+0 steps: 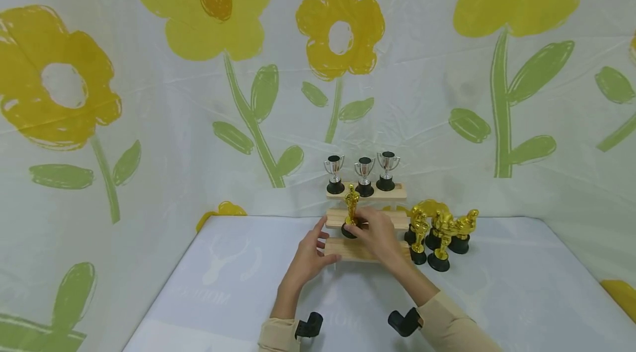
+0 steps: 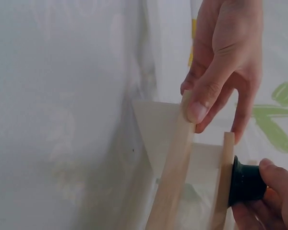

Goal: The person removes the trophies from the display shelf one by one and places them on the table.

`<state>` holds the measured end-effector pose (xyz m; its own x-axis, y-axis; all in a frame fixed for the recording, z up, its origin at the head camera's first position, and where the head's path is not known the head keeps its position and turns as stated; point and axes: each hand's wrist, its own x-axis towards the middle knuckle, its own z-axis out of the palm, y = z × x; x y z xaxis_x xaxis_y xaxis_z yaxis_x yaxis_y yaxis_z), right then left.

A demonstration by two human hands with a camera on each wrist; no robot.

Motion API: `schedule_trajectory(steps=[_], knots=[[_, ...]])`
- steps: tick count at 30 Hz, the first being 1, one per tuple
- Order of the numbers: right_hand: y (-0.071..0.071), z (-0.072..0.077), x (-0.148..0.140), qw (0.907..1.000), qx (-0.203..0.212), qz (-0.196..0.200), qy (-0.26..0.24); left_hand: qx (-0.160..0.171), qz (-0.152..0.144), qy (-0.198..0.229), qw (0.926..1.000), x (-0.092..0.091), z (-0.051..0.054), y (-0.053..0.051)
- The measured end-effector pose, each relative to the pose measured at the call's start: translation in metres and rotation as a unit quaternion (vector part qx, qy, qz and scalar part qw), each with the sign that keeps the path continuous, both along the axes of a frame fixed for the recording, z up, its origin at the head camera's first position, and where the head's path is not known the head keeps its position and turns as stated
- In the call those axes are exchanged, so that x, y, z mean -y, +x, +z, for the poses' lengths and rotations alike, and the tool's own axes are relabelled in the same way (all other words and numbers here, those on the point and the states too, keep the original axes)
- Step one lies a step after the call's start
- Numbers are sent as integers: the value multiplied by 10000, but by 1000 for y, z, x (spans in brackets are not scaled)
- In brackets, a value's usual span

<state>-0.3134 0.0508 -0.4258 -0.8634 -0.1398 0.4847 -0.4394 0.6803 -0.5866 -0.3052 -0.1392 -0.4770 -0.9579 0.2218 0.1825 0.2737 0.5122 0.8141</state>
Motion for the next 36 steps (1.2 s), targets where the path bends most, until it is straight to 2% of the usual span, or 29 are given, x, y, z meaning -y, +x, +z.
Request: schedule_trajectory(steps=[6, 23, 32, 36], knots=[[10, -3, -11, 9999, -116, 13, 12, 13, -30, 10, 10000, 0, -1, 0], [34, -12, -45, 9996, 163, 126, -196, -2, 23, -19, 10000, -1, -4, -1], [48, -20, -68, 9998, -58, 163, -125, -69, 26, 23, 10000, -2, -4, 0], [53, -24, -79, 9999, -100, 51, -28, -79, 23, 42, 10000, -2, -3, -1]])
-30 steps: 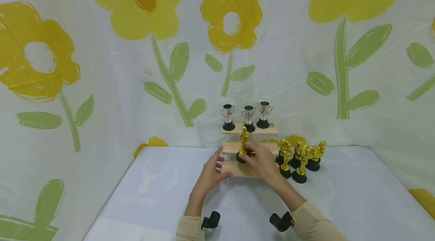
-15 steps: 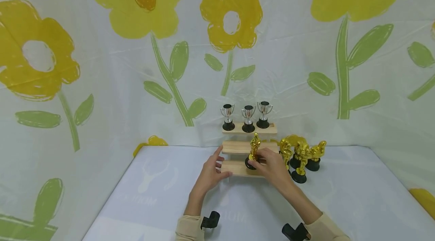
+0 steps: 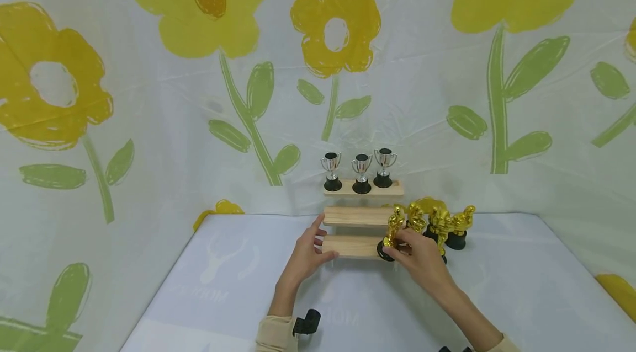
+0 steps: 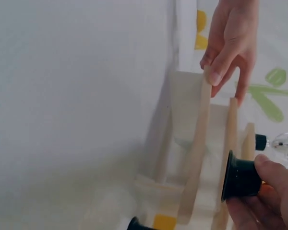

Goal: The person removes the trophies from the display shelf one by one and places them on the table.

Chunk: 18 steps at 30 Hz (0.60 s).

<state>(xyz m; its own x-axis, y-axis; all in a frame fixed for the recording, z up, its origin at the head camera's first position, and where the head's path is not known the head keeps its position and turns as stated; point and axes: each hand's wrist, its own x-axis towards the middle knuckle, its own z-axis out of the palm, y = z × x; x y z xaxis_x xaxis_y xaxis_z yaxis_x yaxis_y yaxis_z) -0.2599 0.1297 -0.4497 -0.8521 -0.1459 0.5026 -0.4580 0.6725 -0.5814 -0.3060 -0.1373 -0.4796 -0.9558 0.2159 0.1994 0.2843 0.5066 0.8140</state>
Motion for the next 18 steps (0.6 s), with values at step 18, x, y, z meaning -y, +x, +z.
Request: schedule_trajectory(steps=[18], knots=[[23, -17, -55, 9960, 94, -789, 411, -66, 31, -96, 9999, 0, -1, 0]])
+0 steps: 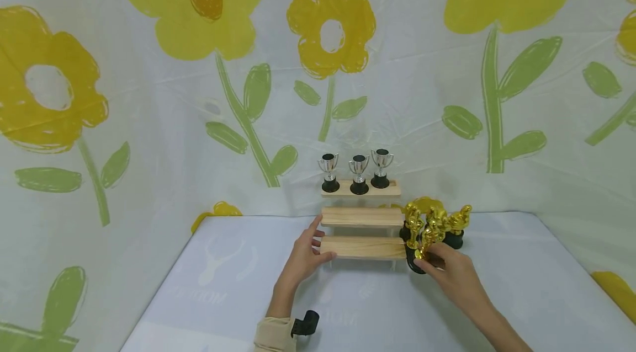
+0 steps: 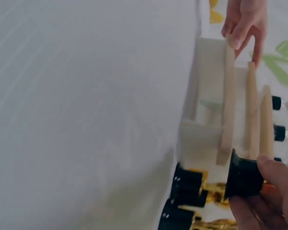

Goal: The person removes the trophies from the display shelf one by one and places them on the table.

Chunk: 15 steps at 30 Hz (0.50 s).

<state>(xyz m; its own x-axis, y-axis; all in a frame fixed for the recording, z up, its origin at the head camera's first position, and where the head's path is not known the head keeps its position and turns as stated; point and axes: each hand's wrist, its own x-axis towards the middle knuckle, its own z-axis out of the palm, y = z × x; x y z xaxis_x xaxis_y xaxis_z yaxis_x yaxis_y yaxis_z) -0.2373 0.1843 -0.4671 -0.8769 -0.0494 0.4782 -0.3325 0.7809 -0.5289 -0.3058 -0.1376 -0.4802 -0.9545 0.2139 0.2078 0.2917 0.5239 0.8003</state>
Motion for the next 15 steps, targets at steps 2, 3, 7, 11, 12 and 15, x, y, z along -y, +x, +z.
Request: schedule_trajectory(steps=[2, 3, 7, 11, 12, 15], knots=[[1, -3, -7, 10000, -24, -37, -41, 9, 7, 10, 10000, 0, 0, 0], [2, -5, -10, 9999, -50, -67, -57, -18, -2, 2, 10000, 0, 0, 0], [3, -12, -24, 9998, -39, -158, -138, -10, 9, -16, 10000, 0, 0, 0], [3, -18, -39, 9994, 113, -305, -84, 29, 32, -35, 10000, -1, 0, 1], [2, -19, -43, 9993, 166, -338, -66, 50, 44, -32, 10000, -1, 0, 1], [-1, -21, -53, 9987, 199, -465, 32, -4, 46, -23, 10000, -1, -1, 0]])
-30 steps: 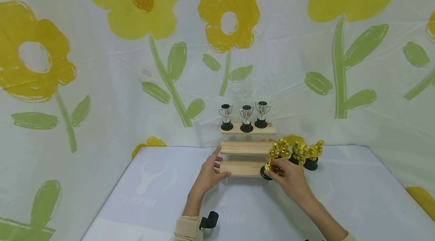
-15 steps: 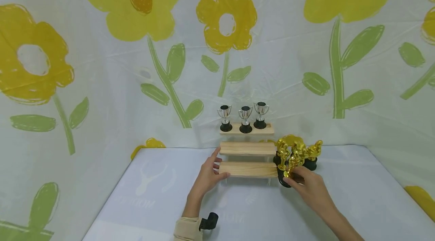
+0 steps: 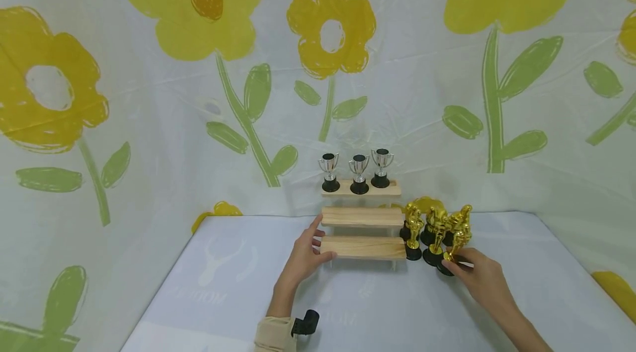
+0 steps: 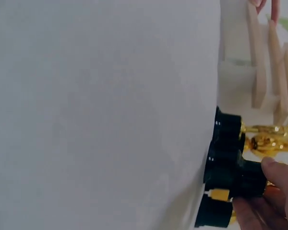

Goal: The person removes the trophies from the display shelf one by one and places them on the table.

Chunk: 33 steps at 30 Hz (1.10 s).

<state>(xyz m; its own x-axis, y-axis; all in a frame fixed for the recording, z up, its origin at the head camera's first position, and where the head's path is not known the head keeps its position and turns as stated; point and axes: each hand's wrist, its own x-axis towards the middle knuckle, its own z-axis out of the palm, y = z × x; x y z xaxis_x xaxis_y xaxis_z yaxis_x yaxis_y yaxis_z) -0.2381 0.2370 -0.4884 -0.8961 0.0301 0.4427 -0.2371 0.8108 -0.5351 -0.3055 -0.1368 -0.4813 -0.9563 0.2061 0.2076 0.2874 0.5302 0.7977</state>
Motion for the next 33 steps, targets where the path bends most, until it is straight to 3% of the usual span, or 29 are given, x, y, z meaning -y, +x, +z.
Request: schedule_trajectory(steps=[12, 23, 33], knots=[[-14, -1, -24, 9997, 40, -153, 172, -90, -57, 38, 9999, -1, 0, -1], [-28, -11, -33, 9955, 848, -235, 354, -60, -19, -6, 10000, -1, -1, -1], [-33, 1, -38, 9888, 1449, 55, 367, -103, -45, 42, 9999, -1, -2, 1]])
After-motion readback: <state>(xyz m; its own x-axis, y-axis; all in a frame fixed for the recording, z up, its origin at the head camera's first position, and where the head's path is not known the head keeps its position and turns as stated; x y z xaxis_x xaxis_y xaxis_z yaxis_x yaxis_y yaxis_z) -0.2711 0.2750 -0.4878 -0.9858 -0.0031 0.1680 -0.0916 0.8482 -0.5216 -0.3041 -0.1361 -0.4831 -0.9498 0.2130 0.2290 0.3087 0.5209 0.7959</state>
